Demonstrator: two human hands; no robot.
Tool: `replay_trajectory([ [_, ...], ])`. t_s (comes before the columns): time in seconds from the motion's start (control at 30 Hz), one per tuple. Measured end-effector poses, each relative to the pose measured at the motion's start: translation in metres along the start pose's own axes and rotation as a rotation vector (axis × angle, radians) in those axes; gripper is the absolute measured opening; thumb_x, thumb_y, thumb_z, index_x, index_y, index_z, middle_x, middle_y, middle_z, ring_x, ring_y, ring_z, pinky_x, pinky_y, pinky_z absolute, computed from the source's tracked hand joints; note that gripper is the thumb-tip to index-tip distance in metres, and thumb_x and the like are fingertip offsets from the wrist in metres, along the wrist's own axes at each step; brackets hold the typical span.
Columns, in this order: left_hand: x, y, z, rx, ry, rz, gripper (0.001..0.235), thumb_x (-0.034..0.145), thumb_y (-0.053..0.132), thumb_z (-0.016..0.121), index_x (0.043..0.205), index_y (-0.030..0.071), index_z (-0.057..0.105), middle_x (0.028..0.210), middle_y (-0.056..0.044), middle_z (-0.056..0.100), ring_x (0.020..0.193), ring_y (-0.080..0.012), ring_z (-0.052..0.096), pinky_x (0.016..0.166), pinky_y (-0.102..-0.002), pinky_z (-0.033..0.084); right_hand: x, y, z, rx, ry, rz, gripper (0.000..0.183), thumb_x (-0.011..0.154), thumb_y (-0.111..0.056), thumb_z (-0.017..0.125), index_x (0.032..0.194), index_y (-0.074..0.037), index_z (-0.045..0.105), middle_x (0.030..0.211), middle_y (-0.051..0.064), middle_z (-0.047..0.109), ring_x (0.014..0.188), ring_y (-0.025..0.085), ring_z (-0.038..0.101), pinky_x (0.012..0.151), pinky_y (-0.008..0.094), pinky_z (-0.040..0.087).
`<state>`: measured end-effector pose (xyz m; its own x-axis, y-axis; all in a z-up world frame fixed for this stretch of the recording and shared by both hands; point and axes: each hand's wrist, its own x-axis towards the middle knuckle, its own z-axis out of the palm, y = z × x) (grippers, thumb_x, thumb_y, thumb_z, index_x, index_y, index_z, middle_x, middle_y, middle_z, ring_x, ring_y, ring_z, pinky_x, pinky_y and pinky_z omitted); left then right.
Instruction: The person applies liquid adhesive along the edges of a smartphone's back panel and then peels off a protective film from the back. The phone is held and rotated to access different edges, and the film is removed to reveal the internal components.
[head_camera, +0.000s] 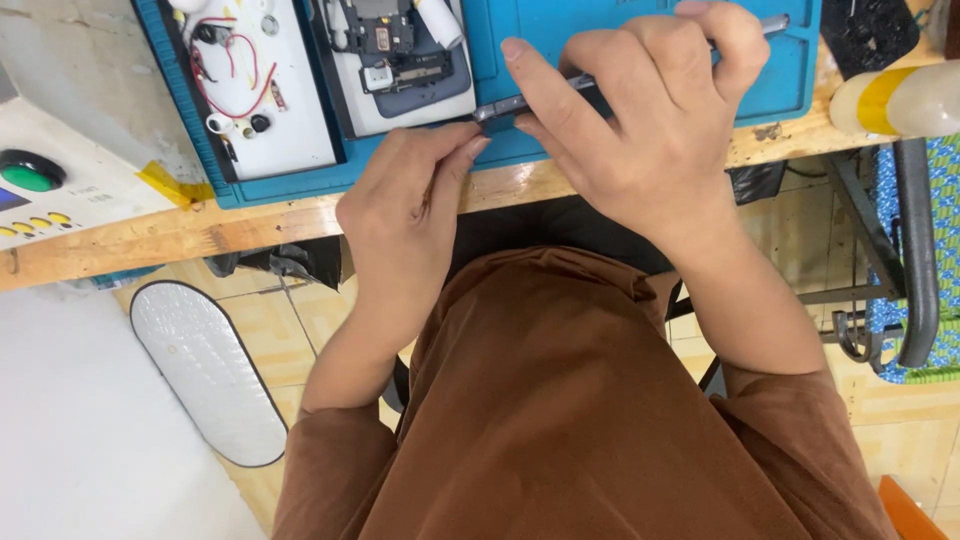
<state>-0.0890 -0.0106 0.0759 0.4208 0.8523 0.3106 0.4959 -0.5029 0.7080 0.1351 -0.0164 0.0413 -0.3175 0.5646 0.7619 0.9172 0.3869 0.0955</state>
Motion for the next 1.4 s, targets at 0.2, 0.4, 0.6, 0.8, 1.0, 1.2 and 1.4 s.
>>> replay_trajectory([
  [0.2,0.010,0.007,-0.013,0.173,-0.150,0.027,0.004,0.116,-0.006,0.073,0.114,-0.002,0.072,0.093,-0.009,0.059,0.081,-0.0238,0.055,0.071,-0.035,0.044,-0.012,0.002,0.010,-0.091,0.036,-0.010,0.021,0.112,-0.015,0.070,0.123,-0.030,0.081,0.104,-0.006,0.070,0.107,0.020,0.061,0.108,0.037,0.028],
  [0.4,0.011,0.006,-0.016,0.309,-0.211,0.093,0.003,0.118,-0.005,0.073,0.116,-0.003,0.073,0.100,-0.011,0.062,0.086,-0.0260,0.060,0.071,-0.036,0.048,-0.007,-0.002,0.011,-0.118,0.063,0.018,0.029,0.110,-0.010,0.064,0.118,-0.035,0.077,0.106,-0.009,0.069,0.099,0.018,0.053,0.103,0.036,0.029],
  [0.6,0.011,0.006,-0.017,0.353,-0.227,0.119,0.009,0.118,-0.008,0.072,0.111,-0.003,0.073,0.098,-0.011,0.061,0.079,-0.0252,0.054,0.066,-0.035,0.041,-0.008,-0.005,0.011,-0.139,0.053,0.038,0.032,0.108,-0.010,0.063,0.116,-0.039,0.073,0.111,-0.011,0.068,0.099,0.016,0.055,0.102,0.035,0.029],
  [0.8,0.007,0.004,-0.012,0.360,-0.184,0.120,0.007,0.117,-0.008,0.073,0.112,-0.004,0.075,0.097,-0.010,0.063,0.078,-0.0243,0.052,0.066,-0.034,0.041,-0.006,-0.005,0.011,-0.136,0.067,0.040,0.028,0.109,-0.010,0.064,0.114,-0.037,0.072,0.119,-0.009,0.071,0.107,0.015,0.059,0.101,0.034,0.032],
  [1.0,0.006,0.005,-0.011,0.379,-0.187,0.126,0.006,0.116,-0.008,0.073,0.113,-0.004,0.076,0.095,-0.010,0.062,0.078,-0.0243,0.053,0.065,-0.034,0.040,-0.006,-0.009,0.007,-0.133,0.020,0.073,0.028,0.111,-0.012,0.061,0.115,-0.039,0.070,0.121,-0.012,0.072,0.109,0.013,0.057,0.097,0.034,0.030],
  [1.2,0.008,0.001,-0.012,0.243,-0.178,0.050,0.003,0.115,-0.005,0.076,0.115,-0.002,0.074,0.104,-0.010,0.074,0.089,-0.0233,0.064,0.079,-0.034,0.050,-0.005,-0.005,0.009,-0.164,0.046,0.050,0.027,0.111,-0.014,0.063,0.116,-0.040,0.070,0.122,-0.010,0.071,0.109,0.013,0.058,0.098,0.032,0.030],
  [1.4,-0.012,-0.007,0.004,0.112,-0.034,-0.100,0.009,0.116,0.003,0.068,0.121,0.002,0.075,0.108,-0.012,0.074,0.094,-0.0226,0.067,0.082,-0.031,0.053,-0.014,-0.003,0.013,-0.186,0.037,0.001,0.022,0.119,-0.017,0.071,0.121,-0.038,0.070,0.116,-0.009,0.068,0.123,0.016,0.057,0.111,0.038,0.031],
])
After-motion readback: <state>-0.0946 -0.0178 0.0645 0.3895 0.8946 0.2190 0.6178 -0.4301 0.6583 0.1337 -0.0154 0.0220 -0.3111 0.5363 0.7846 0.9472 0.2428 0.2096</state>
